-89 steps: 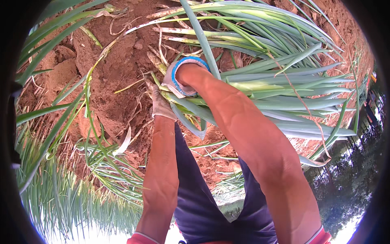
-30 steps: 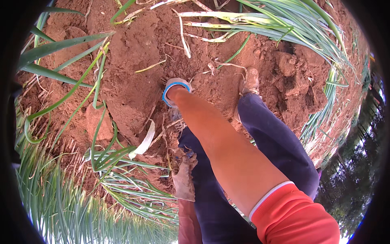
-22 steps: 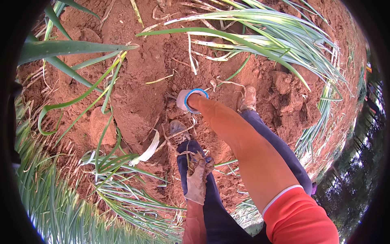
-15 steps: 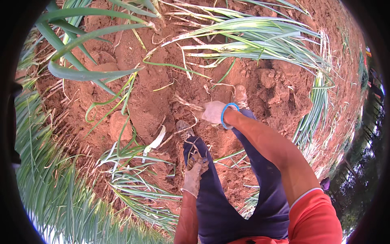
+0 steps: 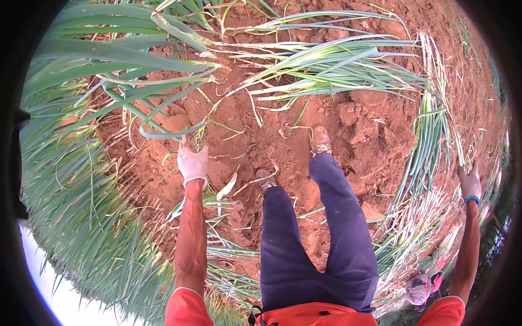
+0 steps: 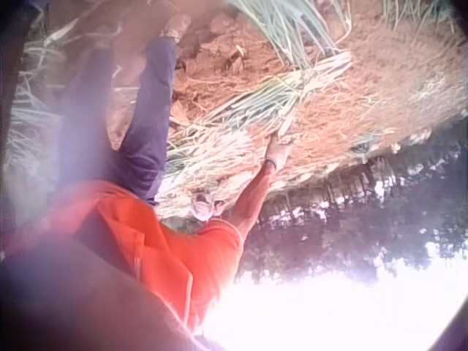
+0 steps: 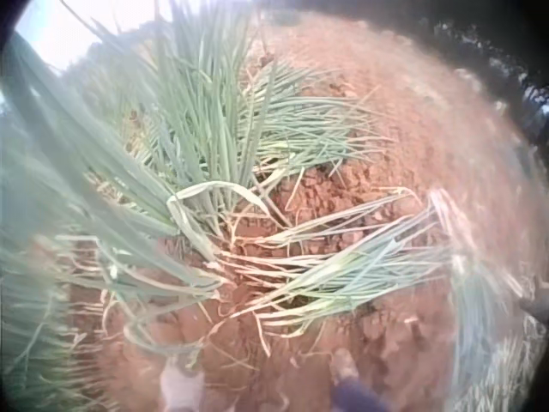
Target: The person repeatedly pulls green onions from the soil by hand, shakes off excess dirt, and places them in a growing pile on the ground. The person also removes gloves and adjusts their position while continuing to harvest.
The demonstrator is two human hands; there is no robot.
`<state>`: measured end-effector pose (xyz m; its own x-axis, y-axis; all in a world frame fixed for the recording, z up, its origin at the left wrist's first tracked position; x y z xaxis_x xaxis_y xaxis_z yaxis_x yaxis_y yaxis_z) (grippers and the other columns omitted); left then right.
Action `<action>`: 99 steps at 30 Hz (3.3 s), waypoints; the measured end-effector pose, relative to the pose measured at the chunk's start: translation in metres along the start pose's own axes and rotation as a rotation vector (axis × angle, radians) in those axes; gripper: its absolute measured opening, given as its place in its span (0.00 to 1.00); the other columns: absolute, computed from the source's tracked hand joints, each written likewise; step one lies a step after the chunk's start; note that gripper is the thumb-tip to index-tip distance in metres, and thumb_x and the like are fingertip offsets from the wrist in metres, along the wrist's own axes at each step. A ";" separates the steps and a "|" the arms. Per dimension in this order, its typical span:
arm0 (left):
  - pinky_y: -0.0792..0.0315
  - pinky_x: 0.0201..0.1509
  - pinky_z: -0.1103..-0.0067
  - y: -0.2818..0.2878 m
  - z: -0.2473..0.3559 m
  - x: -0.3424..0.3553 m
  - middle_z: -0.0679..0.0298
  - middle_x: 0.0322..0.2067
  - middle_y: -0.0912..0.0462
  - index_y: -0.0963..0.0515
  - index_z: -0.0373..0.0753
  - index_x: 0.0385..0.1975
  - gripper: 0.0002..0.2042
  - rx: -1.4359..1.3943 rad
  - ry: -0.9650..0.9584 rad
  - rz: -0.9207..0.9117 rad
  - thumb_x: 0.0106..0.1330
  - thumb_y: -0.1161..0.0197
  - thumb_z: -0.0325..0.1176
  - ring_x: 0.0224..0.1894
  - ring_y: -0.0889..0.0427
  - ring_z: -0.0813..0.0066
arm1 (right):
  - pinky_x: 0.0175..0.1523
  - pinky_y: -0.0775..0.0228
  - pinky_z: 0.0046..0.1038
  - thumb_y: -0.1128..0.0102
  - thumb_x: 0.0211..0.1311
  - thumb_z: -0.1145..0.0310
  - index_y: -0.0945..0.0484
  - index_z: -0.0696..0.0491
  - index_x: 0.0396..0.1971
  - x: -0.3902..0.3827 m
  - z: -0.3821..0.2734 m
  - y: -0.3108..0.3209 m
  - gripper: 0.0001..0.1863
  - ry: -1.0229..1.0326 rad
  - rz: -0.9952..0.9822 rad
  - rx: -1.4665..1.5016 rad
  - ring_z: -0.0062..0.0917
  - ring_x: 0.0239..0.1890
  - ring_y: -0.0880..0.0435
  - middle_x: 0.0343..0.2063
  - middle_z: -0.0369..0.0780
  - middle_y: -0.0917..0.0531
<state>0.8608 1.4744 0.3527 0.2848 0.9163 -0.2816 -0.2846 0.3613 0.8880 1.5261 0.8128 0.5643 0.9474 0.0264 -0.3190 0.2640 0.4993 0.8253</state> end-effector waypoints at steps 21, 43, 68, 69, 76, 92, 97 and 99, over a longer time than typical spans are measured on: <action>0.18 0.49 0.61 -0.220 0.198 0.061 0.51 0.36 0.10 0.15 0.41 0.42 0.13 0.743 -0.645 -0.711 0.74 0.47 0.37 0.44 0.11 0.51 | 0.30 0.23 0.27 0.45 0.78 0.59 0.20 0.54 0.38 -0.268 -0.012 -0.209 0.14 -0.684 -1.300 1.607 0.26 0.24 0.16 0.27 0.39 0.14; 0.23 0.31 0.71 0.217 -0.017 -0.267 0.59 0.32 0.13 0.19 0.38 0.46 0.16 -1.006 1.007 -0.216 0.77 0.43 0.45 0.26 0.16 0.67 | 0.28 0.24 0.30 0.43 0.72 0.65 0.22 0.48 0.32 -0.163 -0.085 -0.014 0.07 -0.143 -1.099 1.659 0.25 0.24 0.17 0.25 0.35 0.16; 0.21 0.32 0.74 0.076 -0.189 -0.314 0.65 0.31 0.14 0.19 0.40 0.43 0.11 -1.673 1.073 -0.128 0.74 0.36 0.41 0.27 0.17 0.68 | 0.55 0.19 0.27 0.40 0.75 0.64 0.23 0.63 0.61 -0.336 -0.390 0.341 0.23 0.840 -0.701 1.117 0.26 0.50 0.11 0.49 0.44 0.13; 0.25 0.30 0.76 0.085 -0.174 -0.304 0.66 0.31 0.15 0.19 0.42 0.40 0.10 -1.615 1.121 -0.129 0.74 0.39 0.41 0.28 0.18 0.73 | 0.56 0.19 0.28 0.40 0.74 0.64 0.23 0.64 0.62 -0.344 -0.383 0.348 0.23 0.800 -0.682 1.060 0.27 0.50 0.12 0.49 0.44 0.13; 0.28 0.34 0.79 0.098 -0.153 -0.273 0.72 0.32 0.17 0.18 0.43 0.42 0.07 -1.662 1.156 -0.051 0.71 0.34 0.37 0.30 0.22 0.78 | 0.56 0.21 0.28 0.39 0.71 0.63 0.24 0.61 0.64 -0.401 -0.434 0.327 0.26 0.911 -0.667 0.675 0.24 0.50 0.13 0.54 0.42 0.15; 0.17 0.47 0.73 -0.051 -0.051 -0.584 0.58 0.45 0.12 0.19 0.35 0.55 0.17 -1.575 1.825 0.013 0.71 0.32 0.36 0.43 0.12 0.65 | 0.52 0.22 0.41 0.42 0.71 0.62 0.25 0.51 0.62 -0.443 -0.986 0.037 0.22 1.427 0.567 -0.696 0.36 0.49 0.12 0.49 0.41 0.12; 0.18 0.44 0.69 -0.108 -0.016 -0.630 0.58 0.44 0.12 0.24 0.39 0.58 0.17 -1.560 1.947 -0.368 0.72 0.34 0.33 0.43 0.12 0.60 | 0.56 0.25 0.56 0.44 0.72 0.57 0.38 0.52 0.74 -0.275 -0.990 0.032 0.34 1.099 0.473 -0.892 0.49 0.55 0.14 0.57 0.50 0.16; 0.20 0.40 0.73 -0.087 -0.022 -0.529 0.64 0.38 0.13 0.17 0.38 0.49 0.11 -1.493 1.904 -0.395 0.72 0.33 0.35 0.38 0.14 0.70 | 0.58 0.24 0.52 0.47 0.74 0.59 0.39 0.53 0.74 -0.190 -0.945 0.042 0.32 0.969 0.223 -0.578 0.52 0.55 0.14 0.57 0.56 0.17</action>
<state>0.7152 0.9622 0.4167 -0.0582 -0.3893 -0.9193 -0.8517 -0.4610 0.2491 1.1857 1.6474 0.2188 0.3595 0.6939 -0.6239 -0.2520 0.7159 0.6511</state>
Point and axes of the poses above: each hand's wrist, its own x-axis towards the middle knuckle, its own y-axis out of the back of the hand, z = x × y, the point moved 8 cm from there along x, towards the middle knuckle
